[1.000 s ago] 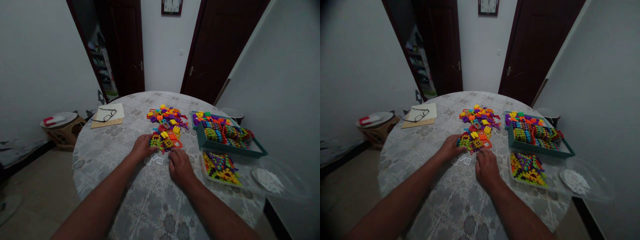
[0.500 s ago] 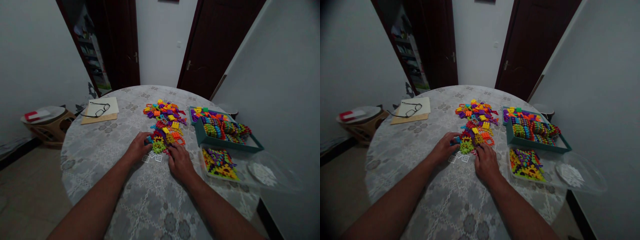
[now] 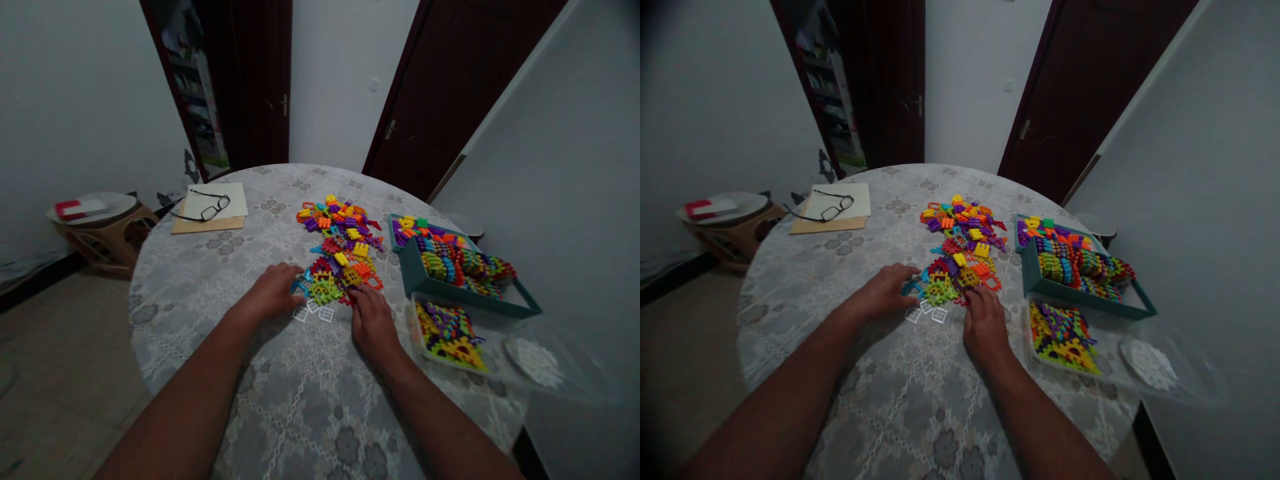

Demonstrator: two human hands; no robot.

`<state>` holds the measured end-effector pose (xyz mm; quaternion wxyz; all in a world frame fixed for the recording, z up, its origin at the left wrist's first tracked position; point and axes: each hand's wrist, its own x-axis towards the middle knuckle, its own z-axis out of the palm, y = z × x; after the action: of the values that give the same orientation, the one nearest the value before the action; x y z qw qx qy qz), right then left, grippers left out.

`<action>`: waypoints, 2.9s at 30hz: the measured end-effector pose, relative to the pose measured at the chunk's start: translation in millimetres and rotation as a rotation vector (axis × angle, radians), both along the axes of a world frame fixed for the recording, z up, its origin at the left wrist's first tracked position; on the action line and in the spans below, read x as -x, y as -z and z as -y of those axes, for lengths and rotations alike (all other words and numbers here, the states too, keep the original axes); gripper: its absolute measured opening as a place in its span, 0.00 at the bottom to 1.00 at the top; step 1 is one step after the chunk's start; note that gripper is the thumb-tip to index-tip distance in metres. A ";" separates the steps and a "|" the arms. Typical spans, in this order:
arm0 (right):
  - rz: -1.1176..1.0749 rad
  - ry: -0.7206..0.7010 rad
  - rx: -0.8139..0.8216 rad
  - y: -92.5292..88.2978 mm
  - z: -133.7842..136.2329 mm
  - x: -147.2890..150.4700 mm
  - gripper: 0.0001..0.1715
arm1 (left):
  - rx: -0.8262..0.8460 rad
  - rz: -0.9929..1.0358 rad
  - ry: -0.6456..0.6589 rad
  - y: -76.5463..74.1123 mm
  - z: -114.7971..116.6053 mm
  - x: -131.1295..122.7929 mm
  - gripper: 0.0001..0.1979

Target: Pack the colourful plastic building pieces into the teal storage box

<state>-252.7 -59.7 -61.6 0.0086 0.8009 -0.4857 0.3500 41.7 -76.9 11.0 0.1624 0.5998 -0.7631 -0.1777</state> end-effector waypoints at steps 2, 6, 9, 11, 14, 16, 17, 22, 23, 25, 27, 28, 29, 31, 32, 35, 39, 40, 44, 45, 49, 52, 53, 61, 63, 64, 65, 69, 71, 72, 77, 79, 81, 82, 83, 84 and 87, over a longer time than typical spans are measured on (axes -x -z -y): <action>0.054 -0.001 0.007 0.8 2.8 2.7 0.26 | -0.040 0.038 0.015 -3.5 -1.5 -0.1 0.26; 0.168 0.067 -0.004 -4.4 7.6 10.7 0.28 | -0.096 0.019 0.026 -4.9 -1.2 1.4 0.18; 0.205 0.105 -0.043 -11.1 9.2 17.4 0.26 | -0.083 -0.055 0.062 -4.0 0.1 1.8 0.12; 0.194 0.116 -0.066 -15.4 8.5 20.3 0.25 | -0.054 -0.112 0.087 -1.9 1.1 3.0 0.10; 0.134 0.103 -0.068 -22.1 4.4 19.7 0.23 | 0.007 -0.215 0.076 4.4 3.1 7.0 0.12; 0.086 0.051 -0.045 -27.3 -0.3 15.3 0.20 | 0.040 -0.285 0.035 9.2 4.9 10.4 0.13; 0.063 0.012 -0.036 -30.1 -3.2 12.0 0.19 | 0.050 -0.316 0.016 11.0 5.8 11.9 0.14; -0.059 -0.164 -0.070 -39.0 -18.0 -8.8 0.20 | 0.049 -0.434 -0.003 10.4 8.5 16.8 0.11; -0.083 -0.182 -0.078 -38.9 -20.1 -12.3 0.21 | 0.034 -0.454 0.005 9.0 8.2 17.5 0.11; -0.128 -0.207 -0.085 -36.9 -22.6 -17.2 0.23 | 0.005 -0.488 0.030 6.7 6.9 19.5 0.10; -0.159 -0.212 -0.081 -33.9 -23.2 -19.5 0.20 | -0.007 -0.511 0.064 5.7 5.0 22.3 0.10; -0.169 -0.209 -0.078 -32.5 -23.1 -20.0 0.18 | -0.011 -0.517 0.084 5.6 4.0 24.0 0.10; -0.175 -0.201 -0.073 -31.5 -22.9 -20.3 0.17 | -0.020 -0.523 0.107 5.7 3.0 25.6 0.10; -0.180 -0.185 -0.064 -30.8 -23.1 -20.3 0.15 | -0.038 -0.534 0.148 5.8 1.4 28.1 0.10; -0.180 -0.180 -0.061 -31.3 -23.4 -20.2 0.14 | -0.043 -0.544 0.161 5.9 0.9 28.9 0.10; -0.185 -0.179 -0.063 -36.2 -25.2 -20.1 0.11 | -0.032 -0.587 0.143 5.8 1.0 28.5 0.12; -0.247 -0.170 -0.107 -47.8 -26.0 -24.3 0.07 | -0.021 -0.620 0.080 3.7 3.8 25.3 0.11; -0.274 -0.155 -0.129 -51.0 -25.4 -27.0 0.07 | -0.015 -0.615 0.069 2.6 4.5 24.7 0.11; -0.328 -0.102 -0.235 -63.0 -18.3 -42.8 0.14 | -0.020 -0.586 0.031 -1.0 7.5 23.5 0.11; -0.311 -0.103 -0.268 -65.2 -15.6 -46.5 0.16 | -0.030 -0.593 0.025 -0.7 8.5 23.2 0.12; -0.119 -0.127 -0.386 -66.0 -7.5 -52.4 0.17 | -0.017 -0.576 -0.001 8.7 13.4 20.4 0.14; 0.043 -0.126 -0.406 -59.8 -6.9 -47.1 0.20 | 0.018 -0.506 0.006 21.2 17.4 16.9 0.15; 0.084 -0.128 -0.406 -57.6 -7.2 -44.5 0.21 | 0.030 -0.486 0.017 25.2 18.7 15.9 0.15; 0.209 -0.142 -0.414 -56.2 -0.4 -33.7 0.04 | 0.185 -0.322 0.107 39.8 23.7 15.3 0.23; 0.228 -0.140 -0.413 -56.9 2.4 -33.5 0.04 | 0.187 -0.290 0.113 41.2 24.2 15.1 0.24; 0.232 -0.147 -0.410 -57.0 3.5 -33.4 0.04 | 0.184 -0.275 0.107 41.8 24.7 14.8 0.23; 0.233 -0.157 -0.405 -57.0 4.2 -33.3 0.03 | 0.181 -0.261 0.093 42.3 25.2 14.6 0.23; 0.251 -0.194 -0.381 -56.9 2.9 -31.5 0.03 | 0.158 -0.246 0.011 40.3 24.0 16.2 0.24; 0.282 -0.185 -0.380 -56.8 0.6 -29.8 0.06 | 0.137 -0.247 0.017 36.2 19.9 19.0 0.23; 0.300 -0.178 -0.383 -56.6 -0.3 -28.7 0.07 | 0.125 -0.244 0.024 33.7 17.6 20.6 0.20; 0.371 -0.164 -0.399 -54.0 0.6 -23.8 0.14 | 0.099 -0.188 0.052 24.4 9.1 27.4 0.09; 0.376 -0.155 -0.401 -53.7 0.6 -22.8 0.14 | 0.104 -0.186 0.036 22.9 6.6 28.8 0.08; 0.386 -0.140 -0.412 -54.1 -0.2 -22.1 0.14 | 0.110 -0.186 0.036 21.8 4.7 29.7 0.09; 0.397 -0.133 -0.423 -54.3 -0.6 -21.8 0.14 | 0.106 -0.177 0.040 21.2 4.0 30.1 0.09; 0.411 -0.126 -0.439 -54.3 -0.7 -21.4 0.14 | 0.093 -0.161 0.046 20.4 3.6 30.7 0.10; 0.429 -0.117 -0.457 -54.1 -0.6 -21.0 0.14 | 0.076 -0.143 0.049 19.3 3.3 31.4 0.09; 0.496 -0.102 -0.513 -51.0 1.5 -19.6 0.16 | 0.028 -0.095 0.030 14.5 2.1 34.1 0.07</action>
<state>-233.1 -61.2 -10.6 -0.3282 0.6911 -0.5043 0.4004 7.6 -79.0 -3.4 0.2043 0.5768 -0.7658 -0.1976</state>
